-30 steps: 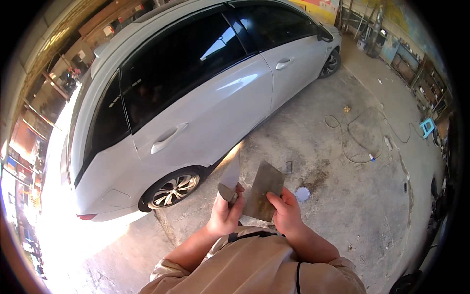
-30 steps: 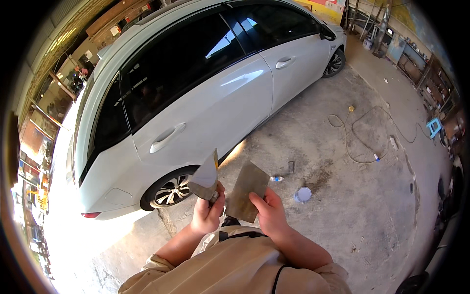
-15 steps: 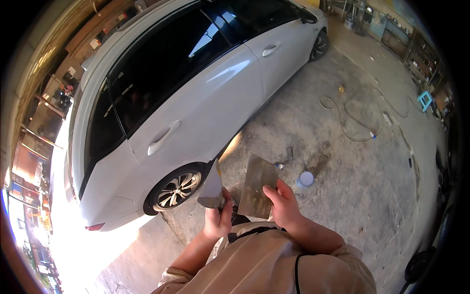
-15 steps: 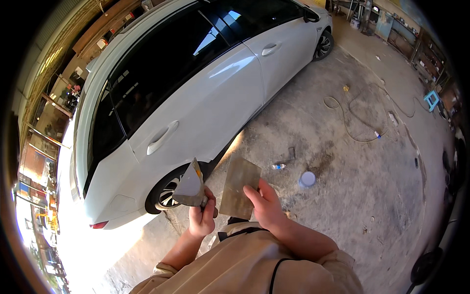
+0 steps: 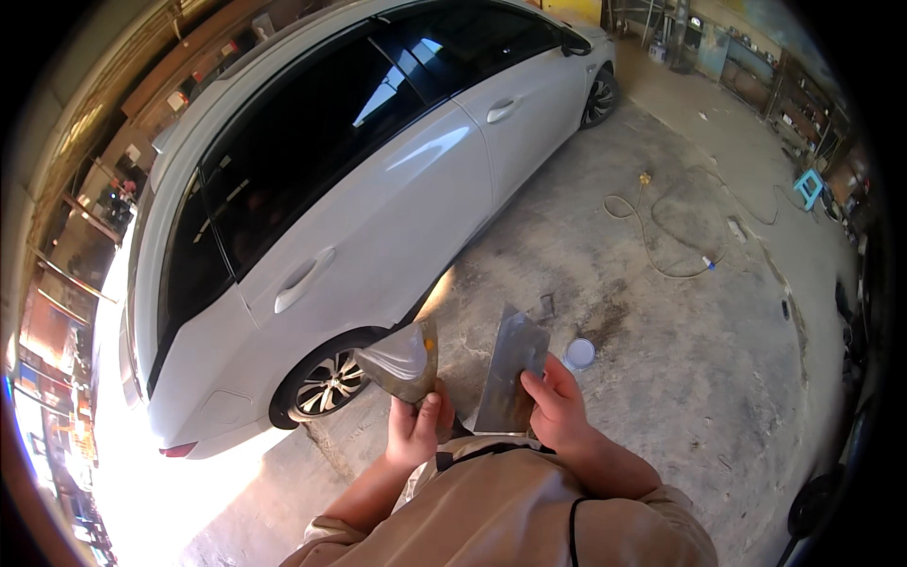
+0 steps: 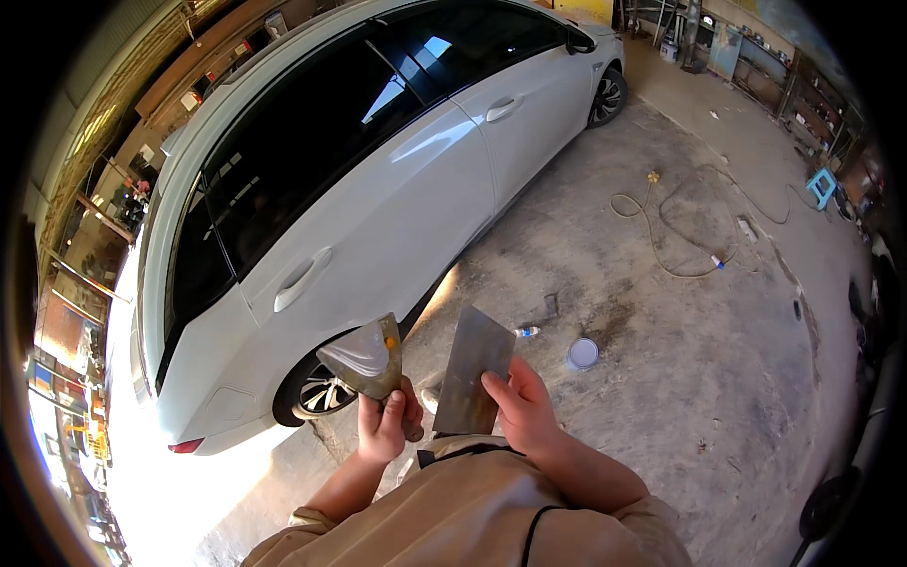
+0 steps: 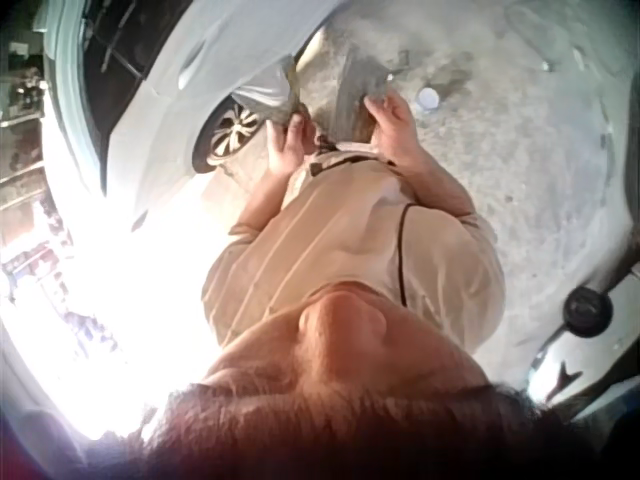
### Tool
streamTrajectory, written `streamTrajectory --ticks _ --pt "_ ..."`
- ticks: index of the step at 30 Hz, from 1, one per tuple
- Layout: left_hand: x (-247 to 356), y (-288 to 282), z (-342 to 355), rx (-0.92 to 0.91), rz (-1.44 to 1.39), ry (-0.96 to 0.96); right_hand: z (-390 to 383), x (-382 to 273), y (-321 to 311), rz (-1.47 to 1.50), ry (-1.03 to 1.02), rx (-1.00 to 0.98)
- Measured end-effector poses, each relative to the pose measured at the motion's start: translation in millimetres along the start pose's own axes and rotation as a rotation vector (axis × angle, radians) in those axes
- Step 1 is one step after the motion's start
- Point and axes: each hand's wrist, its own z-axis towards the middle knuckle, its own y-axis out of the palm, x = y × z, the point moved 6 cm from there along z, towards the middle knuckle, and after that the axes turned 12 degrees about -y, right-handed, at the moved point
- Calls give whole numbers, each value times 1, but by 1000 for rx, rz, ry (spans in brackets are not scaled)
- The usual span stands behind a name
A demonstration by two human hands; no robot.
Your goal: The person prepares a body filler mixture by scooping a grey substance from a can onto a putty knife and adding a yellow hardener from a tube. They mix the two components together on the blade of the putty knife. The person then applies the mixed filler to a damaged area on the side panel of a white car using the putty knife.
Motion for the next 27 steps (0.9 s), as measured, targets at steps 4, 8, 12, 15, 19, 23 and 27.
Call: streamTrajectory --ticks 4,8,12,15,19,23,27 --pt "-1 7 -2 -182 -231 -361 12 5 -24 312 92 -32" --pt "1 27 -6 -608 -225 -609 22 10 -23 511 294 -190" --pt "5 57 -5 -730 -85 -703 23 18 -22 254 263 -109" --pt "-1 62 -7 -782 -56 -703 12 5 -3 -28 434 189" --pt "8 56 -8 -705 -72 -694 14 20 -1 90 370 -203" --pt "33 43 4 -592 -169 -551 6 49 -22 -15 322 -126" --pt "45 11 7 -325 -178 -404 11 25 -31 94 169 188"
